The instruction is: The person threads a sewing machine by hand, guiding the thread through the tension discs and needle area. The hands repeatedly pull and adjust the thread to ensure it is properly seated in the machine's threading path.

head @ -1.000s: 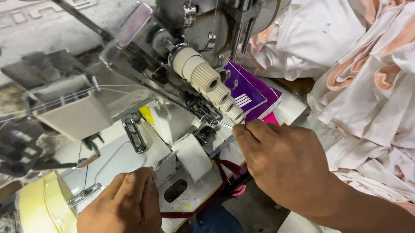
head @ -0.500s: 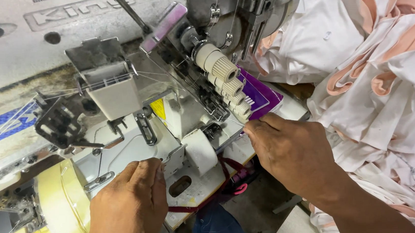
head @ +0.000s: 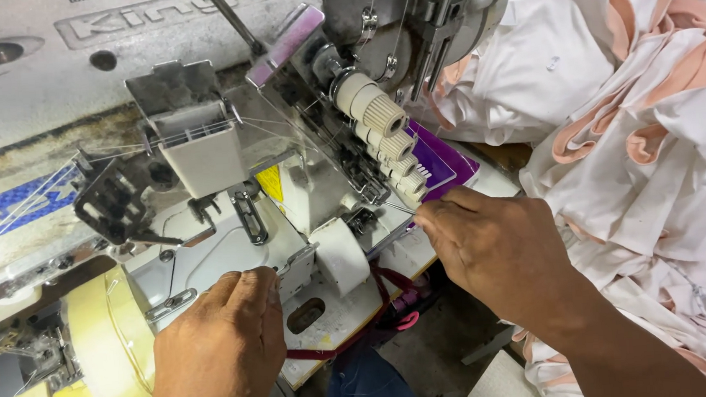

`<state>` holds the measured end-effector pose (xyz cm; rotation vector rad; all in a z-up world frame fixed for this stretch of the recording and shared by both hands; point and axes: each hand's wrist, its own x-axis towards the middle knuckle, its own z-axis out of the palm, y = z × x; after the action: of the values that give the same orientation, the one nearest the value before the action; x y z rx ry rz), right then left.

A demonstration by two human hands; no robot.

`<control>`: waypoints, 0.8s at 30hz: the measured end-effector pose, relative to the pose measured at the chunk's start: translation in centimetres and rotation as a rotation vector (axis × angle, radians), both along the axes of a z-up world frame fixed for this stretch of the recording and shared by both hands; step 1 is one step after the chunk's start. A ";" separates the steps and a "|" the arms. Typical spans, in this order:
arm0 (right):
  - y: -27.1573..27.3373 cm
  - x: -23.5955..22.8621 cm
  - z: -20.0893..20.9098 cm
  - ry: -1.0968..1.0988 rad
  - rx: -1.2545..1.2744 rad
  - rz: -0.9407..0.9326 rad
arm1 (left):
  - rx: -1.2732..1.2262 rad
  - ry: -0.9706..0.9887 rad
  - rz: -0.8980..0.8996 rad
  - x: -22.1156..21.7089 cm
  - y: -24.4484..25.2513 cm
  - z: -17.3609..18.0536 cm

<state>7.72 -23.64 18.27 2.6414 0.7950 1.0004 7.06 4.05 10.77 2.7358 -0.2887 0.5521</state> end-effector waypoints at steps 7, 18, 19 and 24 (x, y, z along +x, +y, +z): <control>-0.8 0.3 -0.3 0.048 0.167 0.086 | -0.017 -0.022 -0.008 0.0 0.4 0.2; -1.8 1.2 -0.9 0.119 0.279 0.123 | 0.001 -0.034 -0.033 0.1 0.0 0.1; -1.8 1.2 -0.9 0.112 0.280 0.122 | -0.001 -0.046 -0.031 0.1 -0.1 0.1; -1.9 1.0 -0.8 0.064 0.222 0.099 | 0.013 -0.060 -0.024 0.2 -0.2 0.0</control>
<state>8.71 -25.50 17.49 2.8582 0.8834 1.0921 7.25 3.88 10.74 2.7277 -0.3399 0.6291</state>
